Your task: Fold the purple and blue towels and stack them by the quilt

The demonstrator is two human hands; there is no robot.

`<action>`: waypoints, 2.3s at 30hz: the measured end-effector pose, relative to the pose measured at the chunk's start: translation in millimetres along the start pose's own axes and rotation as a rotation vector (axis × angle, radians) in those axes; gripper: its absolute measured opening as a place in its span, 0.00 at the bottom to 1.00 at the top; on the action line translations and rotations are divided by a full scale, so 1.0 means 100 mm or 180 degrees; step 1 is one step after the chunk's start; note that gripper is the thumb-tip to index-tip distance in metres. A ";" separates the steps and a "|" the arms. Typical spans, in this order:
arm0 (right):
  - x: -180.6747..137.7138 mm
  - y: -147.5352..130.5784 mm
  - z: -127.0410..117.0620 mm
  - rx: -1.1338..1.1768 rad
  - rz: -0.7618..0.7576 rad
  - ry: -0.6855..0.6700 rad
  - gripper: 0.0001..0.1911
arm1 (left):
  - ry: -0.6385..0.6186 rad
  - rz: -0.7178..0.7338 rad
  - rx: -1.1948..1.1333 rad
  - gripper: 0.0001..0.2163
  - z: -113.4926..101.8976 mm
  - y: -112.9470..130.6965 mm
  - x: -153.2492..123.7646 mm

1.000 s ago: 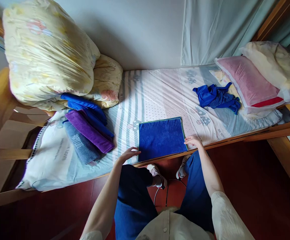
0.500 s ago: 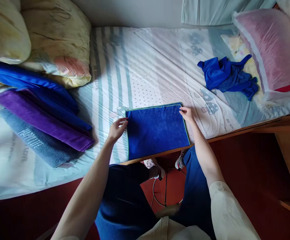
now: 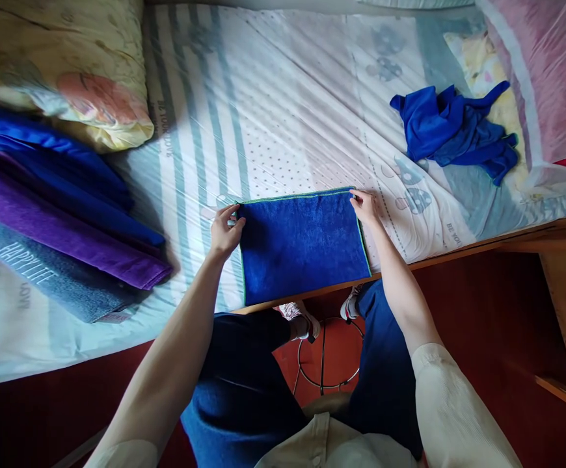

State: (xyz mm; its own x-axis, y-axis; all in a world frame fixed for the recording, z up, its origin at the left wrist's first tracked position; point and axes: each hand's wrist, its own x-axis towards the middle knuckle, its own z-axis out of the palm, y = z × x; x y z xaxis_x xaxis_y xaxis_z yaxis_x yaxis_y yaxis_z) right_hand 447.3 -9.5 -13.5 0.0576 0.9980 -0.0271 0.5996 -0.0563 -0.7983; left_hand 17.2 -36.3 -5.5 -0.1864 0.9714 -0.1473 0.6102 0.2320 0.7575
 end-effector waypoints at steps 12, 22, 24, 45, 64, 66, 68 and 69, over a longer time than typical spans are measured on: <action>0.15 0.07 0.05 -0.0125 0.0119 0.0262 0.14 | 0.0293 0.0015 0.0043 0.16 0.01 0.13 0.02; 0.29 0.22 0.14 -0.0356 0.0338 0.0245 0.05 | 0.0510 -0.0097 0.0066 0.15 0.03 0.14 0.10; 0.32 0.25 0.12 -0.0359 0.0416 0.0199 0.05 | 0.0545 -0.0140 0.0041 0.14 0.03 0.13 0.12; 0.34 -0.08 0.12 -0.0928 0.0419 0.0601 0.20 | 0.0814 -0.0025 0.0481 0.14 0.04 0.21 0.12; -0.51 -0.38 0.02 -0.1371 -0.0028 -0.0618 0.29 | -0.0798 0.0602 0.1503 0.33 0.21 0.22 -0.62; -0.66 -0.37 -0.17 -0.1324 0.0463 -0.0599 0.22 | -0.0863 0.0466 0.1675 0.32 0.10 0.22 -0.82; -0.86 -0.38 -0.33 -0.1288 0.1019 -0.0845 0.19 | -0.0863 0.0301 0.1800 0.32 0.01 0.21 -1.04; -0.97 -0.38 -0.40 -0.1269 0.1279 -0.1051 0.19 | -0.0846 0.0204 0.1825 0.32 -0.02 0.21 -1.15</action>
State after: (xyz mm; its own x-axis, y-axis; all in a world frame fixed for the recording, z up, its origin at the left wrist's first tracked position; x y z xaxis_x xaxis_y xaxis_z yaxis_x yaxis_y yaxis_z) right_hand 450.7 -105.2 43.8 0.1288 0.8500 -0.5108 0.8361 -0.3701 -0.4050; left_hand 49.8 -143.7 28.4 0.0168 0.9467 -0.3217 0.9430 0.0920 0.3199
